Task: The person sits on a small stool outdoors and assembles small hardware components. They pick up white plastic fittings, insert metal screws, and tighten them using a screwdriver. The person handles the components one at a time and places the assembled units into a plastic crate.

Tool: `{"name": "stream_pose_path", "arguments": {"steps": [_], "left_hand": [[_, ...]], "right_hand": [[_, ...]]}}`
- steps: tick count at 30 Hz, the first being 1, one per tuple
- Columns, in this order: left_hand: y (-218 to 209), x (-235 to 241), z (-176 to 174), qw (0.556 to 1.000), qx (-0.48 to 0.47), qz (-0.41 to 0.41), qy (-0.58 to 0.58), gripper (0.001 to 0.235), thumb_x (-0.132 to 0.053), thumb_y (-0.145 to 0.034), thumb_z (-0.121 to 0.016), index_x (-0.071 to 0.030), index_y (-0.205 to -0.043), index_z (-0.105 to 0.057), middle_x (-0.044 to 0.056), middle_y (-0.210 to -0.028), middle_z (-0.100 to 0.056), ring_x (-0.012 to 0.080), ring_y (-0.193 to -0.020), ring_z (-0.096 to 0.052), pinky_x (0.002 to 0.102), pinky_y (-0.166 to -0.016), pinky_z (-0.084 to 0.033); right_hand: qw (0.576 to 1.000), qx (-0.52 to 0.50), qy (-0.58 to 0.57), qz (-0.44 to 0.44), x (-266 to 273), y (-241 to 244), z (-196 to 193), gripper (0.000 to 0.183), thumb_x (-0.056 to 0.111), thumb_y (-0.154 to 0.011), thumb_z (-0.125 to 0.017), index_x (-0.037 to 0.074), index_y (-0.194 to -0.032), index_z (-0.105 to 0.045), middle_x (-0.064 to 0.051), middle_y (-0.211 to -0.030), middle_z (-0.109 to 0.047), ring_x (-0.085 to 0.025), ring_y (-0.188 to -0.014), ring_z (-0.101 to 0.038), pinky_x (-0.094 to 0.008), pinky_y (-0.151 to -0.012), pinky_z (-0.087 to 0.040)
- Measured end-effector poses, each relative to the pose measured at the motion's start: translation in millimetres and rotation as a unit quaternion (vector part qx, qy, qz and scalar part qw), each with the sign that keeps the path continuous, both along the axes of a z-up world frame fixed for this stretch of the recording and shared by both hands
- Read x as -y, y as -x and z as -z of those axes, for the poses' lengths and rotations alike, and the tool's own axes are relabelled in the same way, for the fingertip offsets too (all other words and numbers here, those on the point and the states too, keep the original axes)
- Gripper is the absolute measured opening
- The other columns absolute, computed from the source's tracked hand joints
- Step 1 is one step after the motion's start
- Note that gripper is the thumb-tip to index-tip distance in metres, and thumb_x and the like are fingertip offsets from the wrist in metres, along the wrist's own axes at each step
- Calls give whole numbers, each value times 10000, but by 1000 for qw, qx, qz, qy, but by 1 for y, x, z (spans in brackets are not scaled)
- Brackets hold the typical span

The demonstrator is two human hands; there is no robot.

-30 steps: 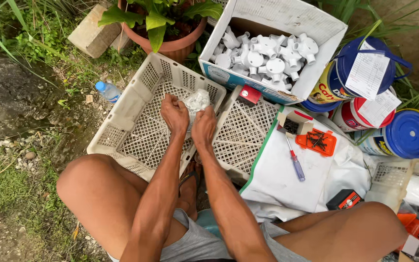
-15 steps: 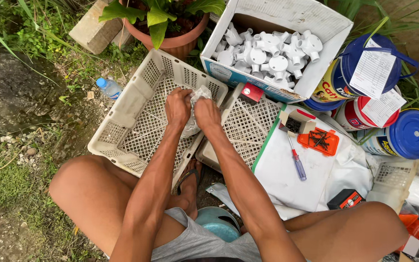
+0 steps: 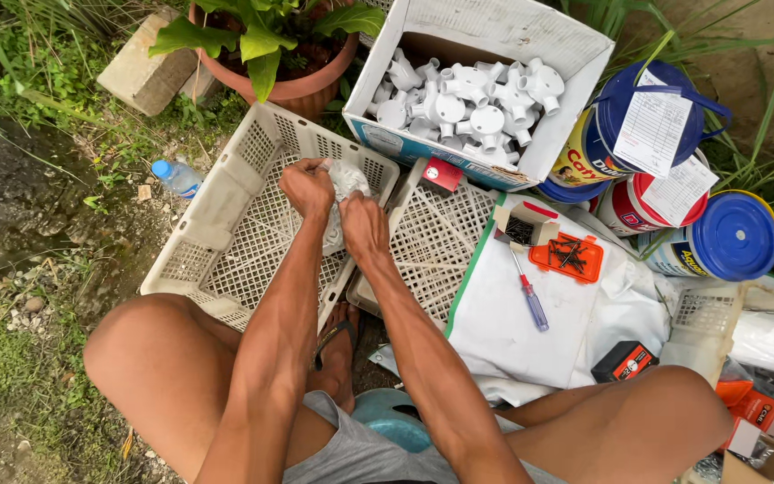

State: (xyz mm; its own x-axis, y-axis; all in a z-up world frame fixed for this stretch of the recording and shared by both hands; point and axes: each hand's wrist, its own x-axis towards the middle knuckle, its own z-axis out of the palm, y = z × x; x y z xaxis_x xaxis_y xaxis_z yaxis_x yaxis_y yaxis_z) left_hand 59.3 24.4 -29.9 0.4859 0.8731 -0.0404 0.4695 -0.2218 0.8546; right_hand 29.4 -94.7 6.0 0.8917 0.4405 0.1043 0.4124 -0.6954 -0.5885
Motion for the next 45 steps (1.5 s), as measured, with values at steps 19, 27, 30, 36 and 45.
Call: {"name": "stream_pose_path", "arguments": {"steps": [19,27,30,36,45], "left_hand": [[15,-8,-21,981,120,150,30,118,-12,-800,-714,-37,-915,-730,152,-725,-666,265,-781,-661,374,-842,-503],[75,5,-83,908,65,412,-23,154,-120,-860,-697,-145,-1011,-710,101,-998,-674,359,-1030,-570,452,-978,-400],[80,3,-45,910,2,412,-45,110,-108,-897,-629,-105,-976,-705,90,-950,-688,305,-948,-556,448,-920,-431],[69,-13,0,921,19,388,-19,254,-220,-947,-567,-39,-794,-657,162,-729,-593,339,-738,-570,456,-763,-456],[60,-4,-35,944,73,296,125,375,-292,-856,-724,-111,-563,-576,-49,-500,-450,73,-534,-395,218,-530,-308]], "right_hand": [[973,-118,-163,110,37,20,-24,342,110,-1005,-339,63,-753,-566,-65,-585,-518,-173,-551,-519,-304,-538,-445],[984,-17,-177,-21,47,6,-55,184,39,-949,-554,105,-1099,-470,-112,-1027,-526,-399,-954,-603,-516,-706,-507],[983,-69,-108,-129,43,11,-64,234,120,-932,-570,180,-1155,-530,-82,-1061,-619,-384,-1047,-610,-513,-812,-503],[983,-28,89,-157,41,1,-34,361,390,-1005,-473,119,-1234,-537,-115,-1101,-587,-300,-654,-633,-439,-587,-482],[968,-148,-133,-153,27,-5,-22,294,352,-1024,-472,84,-994,-590,-141,-905,-596,-439,-825,-626,-513,-696,-490]]}}
